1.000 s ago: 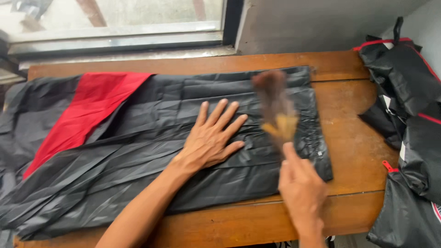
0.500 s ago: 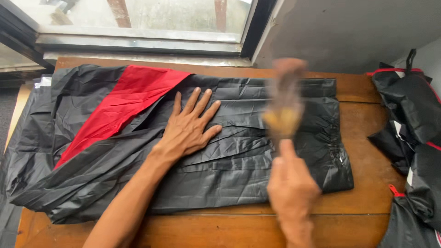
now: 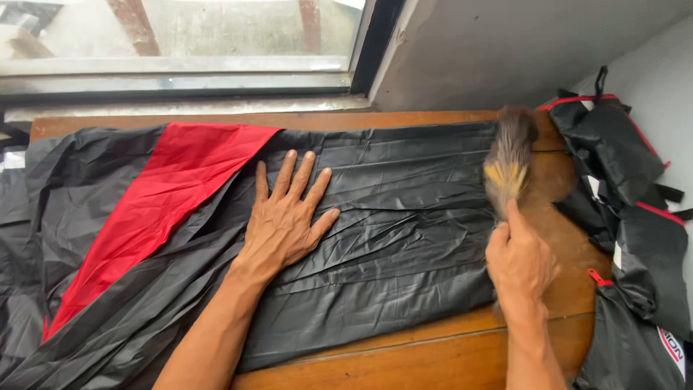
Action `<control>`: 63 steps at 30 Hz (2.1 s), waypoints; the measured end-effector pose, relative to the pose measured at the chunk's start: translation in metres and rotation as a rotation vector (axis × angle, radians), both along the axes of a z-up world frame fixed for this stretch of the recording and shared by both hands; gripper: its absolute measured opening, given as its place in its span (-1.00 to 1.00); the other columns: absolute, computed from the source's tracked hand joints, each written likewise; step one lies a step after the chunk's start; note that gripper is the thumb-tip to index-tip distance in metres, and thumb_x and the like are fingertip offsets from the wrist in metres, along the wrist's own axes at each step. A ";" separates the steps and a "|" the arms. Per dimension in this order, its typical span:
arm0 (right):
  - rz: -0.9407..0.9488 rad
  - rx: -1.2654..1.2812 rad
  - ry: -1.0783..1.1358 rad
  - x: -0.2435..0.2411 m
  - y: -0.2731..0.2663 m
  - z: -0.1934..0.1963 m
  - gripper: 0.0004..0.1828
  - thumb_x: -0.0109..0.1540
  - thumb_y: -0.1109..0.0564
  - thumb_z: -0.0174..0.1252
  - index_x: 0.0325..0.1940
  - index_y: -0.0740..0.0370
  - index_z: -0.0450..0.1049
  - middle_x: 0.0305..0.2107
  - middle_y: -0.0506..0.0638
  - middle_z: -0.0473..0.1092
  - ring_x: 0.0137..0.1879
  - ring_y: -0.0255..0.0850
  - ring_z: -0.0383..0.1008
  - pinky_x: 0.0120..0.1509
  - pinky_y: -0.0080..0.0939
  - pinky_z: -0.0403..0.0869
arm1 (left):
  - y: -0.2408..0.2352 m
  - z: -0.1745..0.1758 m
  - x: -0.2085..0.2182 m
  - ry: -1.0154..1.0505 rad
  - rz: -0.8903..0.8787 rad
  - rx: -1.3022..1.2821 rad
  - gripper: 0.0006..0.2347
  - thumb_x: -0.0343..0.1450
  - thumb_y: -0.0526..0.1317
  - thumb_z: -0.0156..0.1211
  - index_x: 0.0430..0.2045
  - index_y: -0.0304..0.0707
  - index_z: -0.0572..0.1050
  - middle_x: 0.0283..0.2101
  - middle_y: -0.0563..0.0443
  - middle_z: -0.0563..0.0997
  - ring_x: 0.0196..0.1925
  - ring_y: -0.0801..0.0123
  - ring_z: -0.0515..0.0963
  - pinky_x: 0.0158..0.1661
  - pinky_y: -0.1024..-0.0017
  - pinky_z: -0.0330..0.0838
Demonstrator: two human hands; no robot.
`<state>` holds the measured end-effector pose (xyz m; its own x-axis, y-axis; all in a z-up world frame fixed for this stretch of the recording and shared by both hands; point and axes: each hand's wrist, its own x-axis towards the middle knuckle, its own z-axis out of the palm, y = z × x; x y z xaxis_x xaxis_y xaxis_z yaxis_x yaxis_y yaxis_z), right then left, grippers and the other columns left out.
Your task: The person folds a large black and red fabric on a wooden table. They use a feather duster to brush the fabric while folding it into a compact roll, then smooth it with their hands.
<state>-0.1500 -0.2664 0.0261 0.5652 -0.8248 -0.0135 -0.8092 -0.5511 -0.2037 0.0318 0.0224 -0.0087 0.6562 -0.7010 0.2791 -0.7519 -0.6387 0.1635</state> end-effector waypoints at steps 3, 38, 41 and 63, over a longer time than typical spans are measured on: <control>0.414 -0.229 -0.318 0.006 0.065 0.010 -0.58 0.28 0.16 -0.06 0.22 0.06 0.43 -0.55 0.12 0.45 -0.56 0.01 0.37 -0.45 0.07 0.38 | 0.001 0.008 -0.001 -0.094 -0.004 0.000 -0.49 0.41 0.16 -0.18 0.21 -0.04 0.26 0.35 -0.09 0.17 0.41 0.05 0.04 0.25 -0.21 -0.15; 0.972 0.131 -0.320 0.030 0.183 0.038 -0.56 0.18 0.18 0.09 0.17 0.05 0.43 -0.32 -0.08 0.29 -0.25 -0.24 0.25 -0.18 -0.29 0.30 | 0.025 0.015 0.005 0.031 0.150 -0.879 -0.52 0.55 0.06 -0.37 0.26 -0.30 0.10 0.32 -0.16 0.26 0.40 0.04 0.29 0.34 0.13 0.21; 1.006 0.228 -0.138 0.039 0.177 0.026 -0.52 0.14 0.09 0.13 0.16 -0.22 0.42 -0.56 -0.21 0.32 -0.48 -0.30 0.23 -0.35 -0.35 0.29 | 0.028 0.019 0.005 -0.066 0.145 -0.916 -0.54 0.53 0.04 -0.33 0.20 -0.30 0.19 0.26 -0.15 0.35 0.33 0.12 0.40 0.38 0.18 0.18; 0.772 0.034 -0.433 -0.011 0.217 0.026 -0.53 0.24 0.22 -0.04 0.23 0.38 0.32 0.10 0.20 0.37 0.16 -0.03 0.44 0.22 -0.16 0.36 | 0.015 0.039 -0.001 0.029 -0.150 -0.875 -0.73 0.58 -0.18 -0.11 0.16 -0.16 0.22 0.09 -0.05 0.53 0.07 0.10 0.61 0.12 0.26 0.47</control>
<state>-0.1607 -0.0491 0.0525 0.9252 -0.2146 0.3131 -0.0624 -0.8996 -0.4322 0.0307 0.0378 0.0308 0.5898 -0.3238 0.7398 -0.8056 -0.1713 0.5672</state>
